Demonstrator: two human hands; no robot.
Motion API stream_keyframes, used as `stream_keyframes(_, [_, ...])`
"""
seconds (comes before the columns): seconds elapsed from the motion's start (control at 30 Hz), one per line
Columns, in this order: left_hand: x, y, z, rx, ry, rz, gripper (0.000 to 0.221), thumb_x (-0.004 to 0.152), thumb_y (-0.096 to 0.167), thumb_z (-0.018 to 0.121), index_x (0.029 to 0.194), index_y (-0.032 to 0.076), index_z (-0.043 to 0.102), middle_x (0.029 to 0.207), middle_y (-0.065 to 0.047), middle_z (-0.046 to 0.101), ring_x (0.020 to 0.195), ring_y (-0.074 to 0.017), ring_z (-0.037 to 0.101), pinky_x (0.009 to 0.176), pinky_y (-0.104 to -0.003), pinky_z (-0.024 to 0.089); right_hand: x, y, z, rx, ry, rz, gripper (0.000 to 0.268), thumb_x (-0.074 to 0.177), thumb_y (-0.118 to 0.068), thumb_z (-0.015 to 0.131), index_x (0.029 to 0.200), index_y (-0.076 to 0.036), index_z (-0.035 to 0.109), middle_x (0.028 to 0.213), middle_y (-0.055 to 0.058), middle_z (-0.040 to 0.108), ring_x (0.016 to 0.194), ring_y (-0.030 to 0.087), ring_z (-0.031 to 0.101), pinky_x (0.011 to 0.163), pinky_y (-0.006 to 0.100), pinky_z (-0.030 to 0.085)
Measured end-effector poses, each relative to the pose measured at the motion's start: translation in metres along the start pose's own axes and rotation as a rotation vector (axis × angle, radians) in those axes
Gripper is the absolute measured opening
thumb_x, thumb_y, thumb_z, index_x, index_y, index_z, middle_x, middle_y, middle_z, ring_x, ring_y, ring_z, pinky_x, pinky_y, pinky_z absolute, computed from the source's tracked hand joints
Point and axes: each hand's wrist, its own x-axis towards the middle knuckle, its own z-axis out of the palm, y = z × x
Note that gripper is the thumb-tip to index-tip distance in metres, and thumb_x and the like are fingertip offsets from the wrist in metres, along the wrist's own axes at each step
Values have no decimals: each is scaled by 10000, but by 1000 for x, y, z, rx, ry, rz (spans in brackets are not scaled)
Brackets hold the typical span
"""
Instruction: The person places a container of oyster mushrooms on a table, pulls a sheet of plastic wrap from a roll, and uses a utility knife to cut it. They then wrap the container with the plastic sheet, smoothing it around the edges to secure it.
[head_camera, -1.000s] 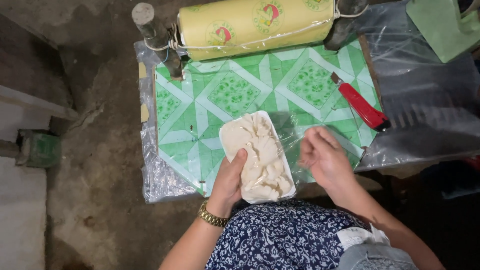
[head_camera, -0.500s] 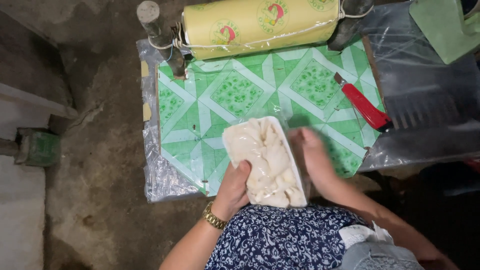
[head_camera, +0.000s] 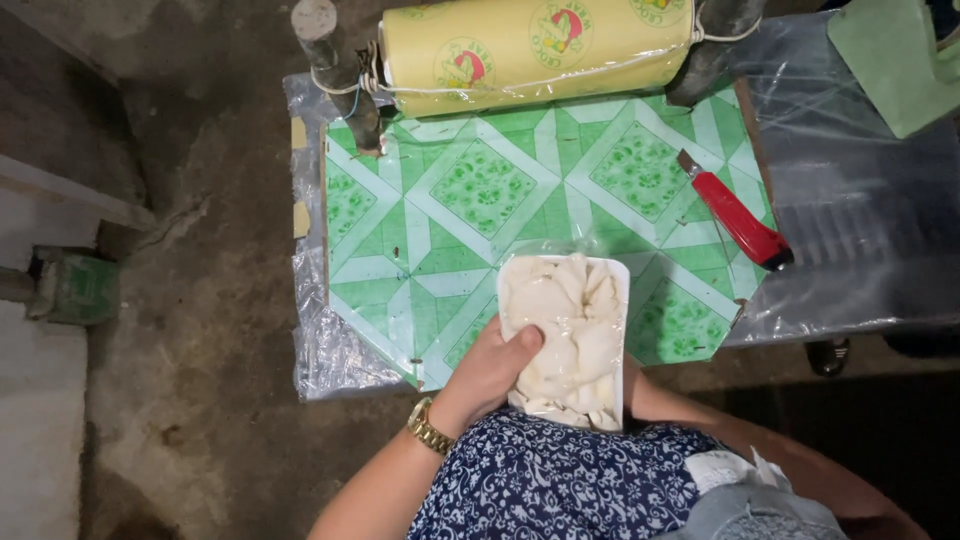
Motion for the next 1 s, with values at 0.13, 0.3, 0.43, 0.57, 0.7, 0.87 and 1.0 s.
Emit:
stream_keyframes(0.13, [5, 36, 15, -129, 118, -114, 612, 926, 423, 650, 1314, -42, 562, 1042, -167, 685, 940, -236, 649, 823, -432, 569, 11, 11, -1, -54, -116, 48, 327, 977, -286, 653, 848, -25, 802, 707, 126, 740, 614, 196, 685, 558, 290, 576])
stream_keyframes(0.3, [28, 60, -5, -508, 360, -80, 686, 1002, 457, 513, 1461, -49, 451, 1247, -189, 650, 1081, -256, 656, 947, -459, 544, 27, 45, -14, -123, -270, 108, 361, 951, -303, 680, 811, -5, 827, 674, 151, 779, 576, 214, 733, 519, 299, 619])
stream_keyframes(0.43, [32, 67, -13, -694, 387, 3, 667, 988, 501, 515, 1460, 29, 501, 1421, -203, 584, 1275, -348, 588, 1054, -553, 481, 62, 83, -43, 606, -406, -118, 630, 949, -491, 510, 1158, 84, 660, 1098, 363, 692, 927, 478, 714, 600, 572, 634])
stream_keyframes(0.57, [38, 59, -16, -740, 391, 40, 659, 975, 505, 545, 1451, 50, 525, 1452, -209, 562, 1294, -371, 569, 1060, -597, 471, 13, 18, -16, 238, -79, -355, 137, 912, -55, 711, 858, 70, 702, 711, 145, 663, 665, 216, 648, 624, 349, 601])
stream_keyframes(0.7, [30, 67, -21, -797, 440, 45, 667, 964, 516, 543, 1451, 60, 532, 1463, -213, 556, 1305, -370, 562, 1076, -611, 450, 3, 15, -49, 116, -66, -428, 111, 891, -15, 693, 805, 53, 713, 615, 129, 607, 597, 207, 585, 588, 339, 552])
stream_keyframes(0.87, [26, 79, -16, -764, 484, 124, 685, 969, 538, 511, 1455, 57, 531, 1478, -207, 544, 1323, -368, 548, 1065, -602, 459, -13, -5, -25, 201, -194, -282, 563, 764, -200, 811, 1189, 128, 641, 1080, 310, 736, 848, 297, 691, 691, 400, 591])
stream_keyframes(1.0, [19, 74, -1, -694, 537, 86, 670, 957, 479, 572, 1433, 9, 531, 1425, -232, 586, 1247, -353, 609, 1020, -555, 510, -17, -26, 10, 417, -161, -399, 125, 885, -57, 746, 832, 28, 673, 711, 109, 656, 632, 192, 669, 544, 330, 578])
